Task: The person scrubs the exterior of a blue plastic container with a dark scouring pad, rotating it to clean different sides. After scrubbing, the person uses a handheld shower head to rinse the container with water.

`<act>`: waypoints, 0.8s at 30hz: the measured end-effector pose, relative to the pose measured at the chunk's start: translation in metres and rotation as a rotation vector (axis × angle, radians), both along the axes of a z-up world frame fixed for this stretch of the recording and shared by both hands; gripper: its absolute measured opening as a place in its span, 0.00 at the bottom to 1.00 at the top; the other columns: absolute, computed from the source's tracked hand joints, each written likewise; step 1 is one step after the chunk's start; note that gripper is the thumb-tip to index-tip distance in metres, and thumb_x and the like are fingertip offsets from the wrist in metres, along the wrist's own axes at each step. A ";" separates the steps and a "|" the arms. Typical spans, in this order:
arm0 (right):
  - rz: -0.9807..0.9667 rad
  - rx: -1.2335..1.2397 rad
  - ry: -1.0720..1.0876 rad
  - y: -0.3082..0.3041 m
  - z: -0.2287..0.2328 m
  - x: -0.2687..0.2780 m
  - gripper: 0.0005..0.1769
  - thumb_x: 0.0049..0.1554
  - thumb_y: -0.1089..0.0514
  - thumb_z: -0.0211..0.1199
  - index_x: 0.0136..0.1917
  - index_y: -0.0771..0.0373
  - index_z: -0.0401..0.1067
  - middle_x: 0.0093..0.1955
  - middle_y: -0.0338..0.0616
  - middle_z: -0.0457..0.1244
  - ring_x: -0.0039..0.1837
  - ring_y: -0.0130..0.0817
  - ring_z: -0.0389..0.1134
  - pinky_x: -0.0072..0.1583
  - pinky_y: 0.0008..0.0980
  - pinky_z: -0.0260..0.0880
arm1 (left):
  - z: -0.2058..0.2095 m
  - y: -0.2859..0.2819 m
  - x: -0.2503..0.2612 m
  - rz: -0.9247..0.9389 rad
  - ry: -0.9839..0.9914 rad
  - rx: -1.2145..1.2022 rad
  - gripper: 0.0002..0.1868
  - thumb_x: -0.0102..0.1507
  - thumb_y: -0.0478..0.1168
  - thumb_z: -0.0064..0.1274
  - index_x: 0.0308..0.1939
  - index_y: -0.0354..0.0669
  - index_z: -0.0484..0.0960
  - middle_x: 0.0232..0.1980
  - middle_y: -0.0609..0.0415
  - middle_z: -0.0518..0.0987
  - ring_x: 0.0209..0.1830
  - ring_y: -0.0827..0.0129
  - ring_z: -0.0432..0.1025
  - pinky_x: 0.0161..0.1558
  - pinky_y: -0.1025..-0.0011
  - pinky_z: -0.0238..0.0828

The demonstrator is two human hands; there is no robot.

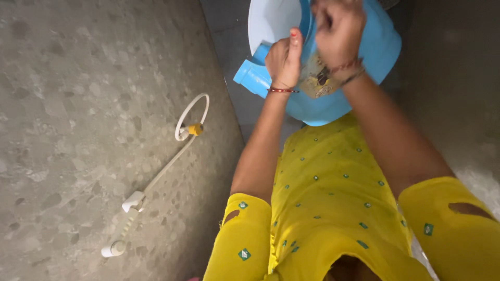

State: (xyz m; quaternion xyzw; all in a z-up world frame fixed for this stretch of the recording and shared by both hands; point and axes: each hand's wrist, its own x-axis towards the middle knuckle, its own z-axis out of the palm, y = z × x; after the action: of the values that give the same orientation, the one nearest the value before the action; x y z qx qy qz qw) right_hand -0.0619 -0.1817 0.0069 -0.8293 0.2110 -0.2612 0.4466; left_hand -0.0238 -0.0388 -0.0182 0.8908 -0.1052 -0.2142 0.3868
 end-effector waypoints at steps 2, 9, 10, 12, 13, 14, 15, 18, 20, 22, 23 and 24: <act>0.076 -0.146 -0.025 0.021 0.006 -0.026 0.08 0.58 0.70 0.66 0.52 0.68 0.78 0.56 0.51 0.68 0.60 0.52 0.68 0.60 0.46 0.69 | -0.003 0.005 0.003 0.031 0.047 -0.059 0.51 0.66 0.77 0.14 0.27 0.39 0.80 0.28 0.45 0.78 0.33 0.53 0.72 0.40 0.60 0.63; 0.380 -0.326 -0.019 0.066 0.024 -0.063 0.14 0.51 0.70 0.64 0.52 0.70 0.77 0.57 0.51 0.68 0.60 0.49 0.67 0.60 0.46 0.67 | 0.005 0.017 0.017 -0.004 0.698 -0.722 0.60 0.65 0.81 0.15 0.49 0.26 0.85 0.48 0.44 0.85 0.49 0.61 0.77 0.58 0.67 0.71; 0.382 -0.306 -0.017 0.067 0.029 -0.064 0.15 0.54 0.71 0.63 0.55 0.70 0.77 0.59 0.51 0.68 0.61 0.47 0.66 0.62 0.44 0.68 | 0.007 0.020 0.016 -0.052 0.771 -0.785 0.61 0.63 0.81 0.14 0.51 0.26 0.85 0.49 0.45 0.85 0.50 0.62 0.78 0.59 0.68 0.71; 0.328 -0.330 -0.039 0.065 0.033 -0.058 0.16 0.52 0.71 0.64 0.55 0.70 0.78 0.57 0.50 0.68 0.59 0.47 0.67 0.61 0.45 0.68 | 0.010 0.024 0.020 -0.128 0.785 -0.821 0.61 0.63 0.82 0.15 0.52 0.26 0.84 0.49 0.47 0.86 0.50 0.64 0.78 0.59 0.70 0.71; 0.305 -0.336 -0.046 0.063 0.035 -0.058 0.17 0.51 0.71 0.64 0.55 0.70 0.78 0.56 0.50 0.68 0.58 0.48 0.67 0.61 0.45 0.68 | 0.009 0.028 0.018 -0.159 0.795 -0.836 0.61 0.63 0.82 0.16 0.53 0.26 0.83 0.49 0.48 0.86 0.49 0.65 0.78 0.58 0.71 0.70; 0.269 -0.309 -0.042 0.061 0.035 -0.056 0.16 0.53 0.72 0.65 0.55 0.70 0.78 0.55 0.49 0.68 0.58 0.48 0.67 0.61 0.45 0.68 | 0.006 0.029 0.017 -0.062 0.740 -0.784 0.59 0.64 0.80 0.18 0.52 0.25 0.83 0.48 0.47 0.85 0.49 0.65 0.78 0.58 0.70 0.71; 0.232 -0.284 -0.033 0.058 0.035 -0.056 0.15 0.54 0.72 0.65 0.56 0.70 0.79 0.54 0.49 0.67 0.58 0.48 0.67 0.61 0.45 0.68 | 0.002 0.027 0.013 0.034 0.689 -0.733 0.58 0.65 0.79 0.21 0.51 0.24 0.83 0.47 0.46 0.85 0.48 0.64 0.77 0.57 0.70 0.72; 0.196 -0.214 -0.057 0.051 0.033 -0.050 0.14 0.56 0.73 0.67 0.57 0.68 0.79 0.54 0.49 0.68 0.57 0.48 0.68 0.60 0.43 0.68 | -0.005 0.027 0.009 0.037 0.429 -0.624 0.52 0.68 0.77 0.28 0.45 0.27 0.85 0.39 0.46 0.84 0.41 0.66 0.77 0.48 0.70 0.74; 0.177 -0.172 -0.065 0.048 0.035 -0.047 0.15 0.55 0.73 0.66 0.56 0.67 0.78 0.54 0.50 0.69 0.57 0.49 0.69 0.60 0.43 0.69 | -0.003 0.026 0.002 -0.010 0.256 -0.490 0.47 0.68 0.76 0.31 0.37 0.32 0.82 0.30 0.47 0.79 0.33 0.67 0.73 0.39 0.68 0.69; 0.135 -0.150 -0.075 0.036 0.039 -0.037 0.16 0.52 0.74 0.64 0.54 0.66 0.78 0.54 0.50 0.69 0.57 0.50 0.69 0.60 0.44 0.71 | 0.005 0.014 0.000 -0.023 0.089 -0.292 0.43 0.69 0.74 0.34 0.26 0.35 0.77 0.20 0.46 0.70 0.24 0.64 0.66 0.31 0.65 0.60; 0.086 -0.156 -0.036 0.032 0.042 -0.037 0.15 0.54 0.74 0.65 0.54 0.66 0.78 0.54 0.50 0.69 0.57 0.51 0.69 0.60 0.45 0.70 | 0.011 0.012 -0.006 -0.044 0.020 -0.226 0.41 0.68 0.73 0.36 0.26 0.39 0.78 0.19 0.48 0.71 0.22 0.63 0.67 0.29 0.64 0.61; 0.036 -0.163 0.004 0.024 0.042 -0.034 0.14 0.56 0.74 0.67 0.55 0.67 0.79 0.53 0.50 0.68 0.57 0.51 0.68 0.59 0.45 0.69 | 0.017 0.009 -0.011 -0.065 -0.049 -0.158 0.38 0.66 0.72 0.38 0.25 0.43 0.79 0.19 0.50 0.72 0.21 0.62 0.68 0.27 0.63 0.62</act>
State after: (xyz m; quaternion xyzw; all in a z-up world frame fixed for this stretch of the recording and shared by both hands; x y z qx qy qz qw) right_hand -0.0959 -0.1573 0.0489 -0.8672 0.1748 -0.2677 0.3817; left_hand -0.0351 -0.0299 -0.0010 0.8585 -0.1602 -0.1957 0.4462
